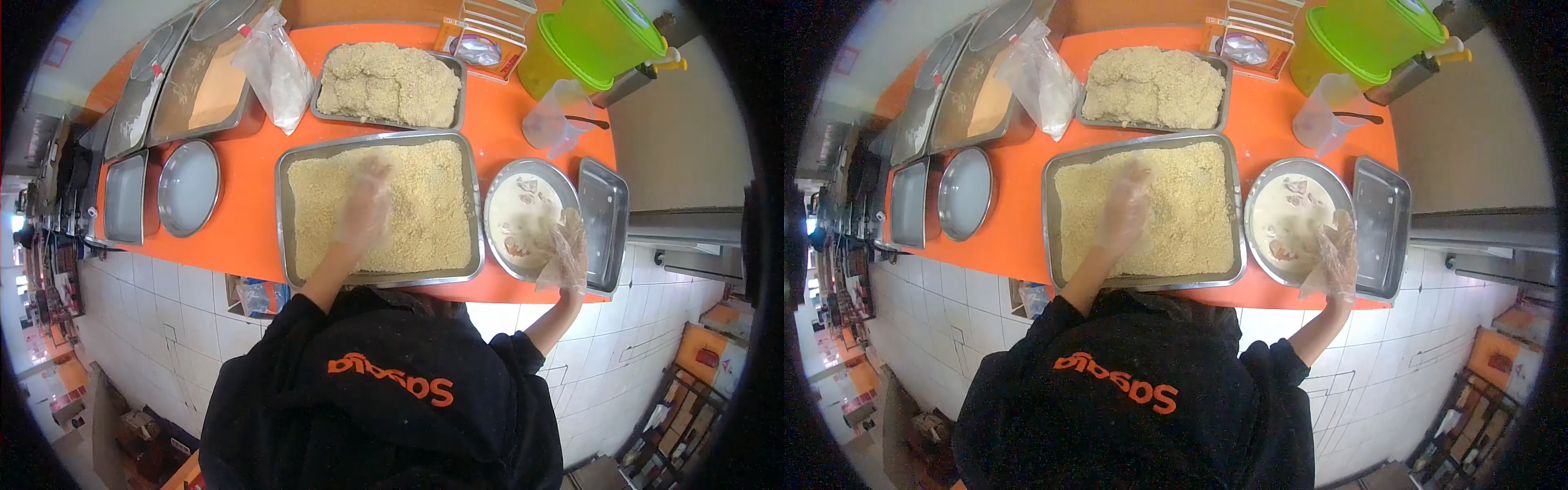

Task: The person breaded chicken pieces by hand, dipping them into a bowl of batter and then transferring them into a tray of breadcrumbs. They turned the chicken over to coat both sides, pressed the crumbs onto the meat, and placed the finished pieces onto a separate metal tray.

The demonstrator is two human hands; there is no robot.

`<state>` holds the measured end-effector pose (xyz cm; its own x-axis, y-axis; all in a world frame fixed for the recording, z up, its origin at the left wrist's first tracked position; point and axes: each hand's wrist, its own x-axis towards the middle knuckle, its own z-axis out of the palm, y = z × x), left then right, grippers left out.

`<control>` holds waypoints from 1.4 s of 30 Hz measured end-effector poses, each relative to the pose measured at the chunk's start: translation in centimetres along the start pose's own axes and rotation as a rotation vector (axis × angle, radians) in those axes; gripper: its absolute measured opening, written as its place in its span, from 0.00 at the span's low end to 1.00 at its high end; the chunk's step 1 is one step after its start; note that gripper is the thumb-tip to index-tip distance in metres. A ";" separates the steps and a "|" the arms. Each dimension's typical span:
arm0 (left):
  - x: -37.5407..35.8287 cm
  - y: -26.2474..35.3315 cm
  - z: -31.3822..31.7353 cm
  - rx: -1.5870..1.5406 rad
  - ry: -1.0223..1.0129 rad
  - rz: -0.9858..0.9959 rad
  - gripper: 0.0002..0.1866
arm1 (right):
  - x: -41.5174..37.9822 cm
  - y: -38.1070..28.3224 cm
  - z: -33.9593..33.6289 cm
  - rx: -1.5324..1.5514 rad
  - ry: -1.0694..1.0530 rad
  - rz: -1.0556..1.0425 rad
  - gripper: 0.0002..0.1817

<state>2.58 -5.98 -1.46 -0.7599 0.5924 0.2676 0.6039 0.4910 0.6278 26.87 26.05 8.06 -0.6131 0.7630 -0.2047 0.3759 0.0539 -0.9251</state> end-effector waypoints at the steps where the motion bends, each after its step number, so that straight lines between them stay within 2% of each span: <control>1: -0.1 0.4 -0.5 -0.076 0.019 -0.024 0.27 | 0.0 0.2 -0.2 -0.021 0.002 -0.007 0.39; 4: -0.2 1.6 -2.3 -0.570 0.086 -0.044 0.28 | -0.2 0.5 -0.4 0.010 -0.020 -0.045 0.39; 7: 0.7 5.1 -4.2 -0.993 0.268 -0.060 0.32 | -0.2 -0.6 0.2 -0.013 -0.016 -0.011 0.39; 10: 0.2 5.1 -6.6 -0.903 0.269 -0.275 0.34 | 0.3 -0.6 0.3 -0.021 -0.041 -0.023 0.39; 13: -2.6 -0.6 -7.6 -0.598 0.134 -0.383 0.31 | 0.6 -0.3 0.4 0.026 -0.065 -0.042 0.39; 16: -5.1 0.7 -11.9 0.448 -0.394 -0.388 0.30 | 0.0 -0.8 0.5 0.055 -0.052 -0.013 0.39; 19: -6.8 0.0 -9.9 0.502 -0.423 -0.561 0.30 | 0.6 -0.1 0.0 0.032 -0.073 -0.015 0.39; 22: -5.8 0.5 -8.8 -0.245 -0.079 -0.651 0.27 | 0.9 -0.1 0.4 0.041 -0.113 -0.032 0.39; 26: -3.8 1.8 -9.0 -0.545 -0.059 -0.385 0.24 | 0.6 -1.8 0.7 -0.029 -0.089 -0.053 0.39; 28: -2.8 1.1 -9.7 -0.616 -0.100 -0.274 0.24 | 0.5 -2.1 0.6 0.019 -0.098 0.022 0.38; 29: -1.9 0.8 -9.8 -0.570 -0.074 -0.225 0.24 | 0.4 -2.0 0.6 0.046 -0.098 0.063 0.38; 31: 0.8 2.8 -10.8 -0.488 -0.032 -0.143 0.24 | 0.0 -1.4 0.4 0.119 -0.068 0.002 0.40; 33: -0.8 0.1 -5.0 -0.339 -0.083 -0.087 0.25 | 0.0 -1.3 0.1 0.107 -0.051 0.002 0.41; 35: -1.7 -1.2 -1.8 -0.073 -0.127 0.010 0.26 | 0.4 -1.6 0.3 0.042 -0.034 0.049 0.41; 37: -0.4 -0.5 -1.8 0.312 -0.200 0.177 0.27 | 0.9 -0.6 0.5 0.096 -0.027 -0.011 0.41; 40: 1.9 2.8 -3.1 -0.034 -0.226 0.202 0.24 | 0.4 -0.1 0.0 0.036 -0.034 -0.028 0.40; 42: 4.0 5.4 -1.5 0.264 -0.305 0.142 0.24 | 0.3 -0.7 0.4 0.021 -0.041 -0.012 0.39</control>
<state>2.45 -1.92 4.14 -0.5828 0.8082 0.0850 0.7686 0.5142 0.3806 26.15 26.01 8.51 -0.6456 0.7352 -0.2065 0.3541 0.0486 -0.9339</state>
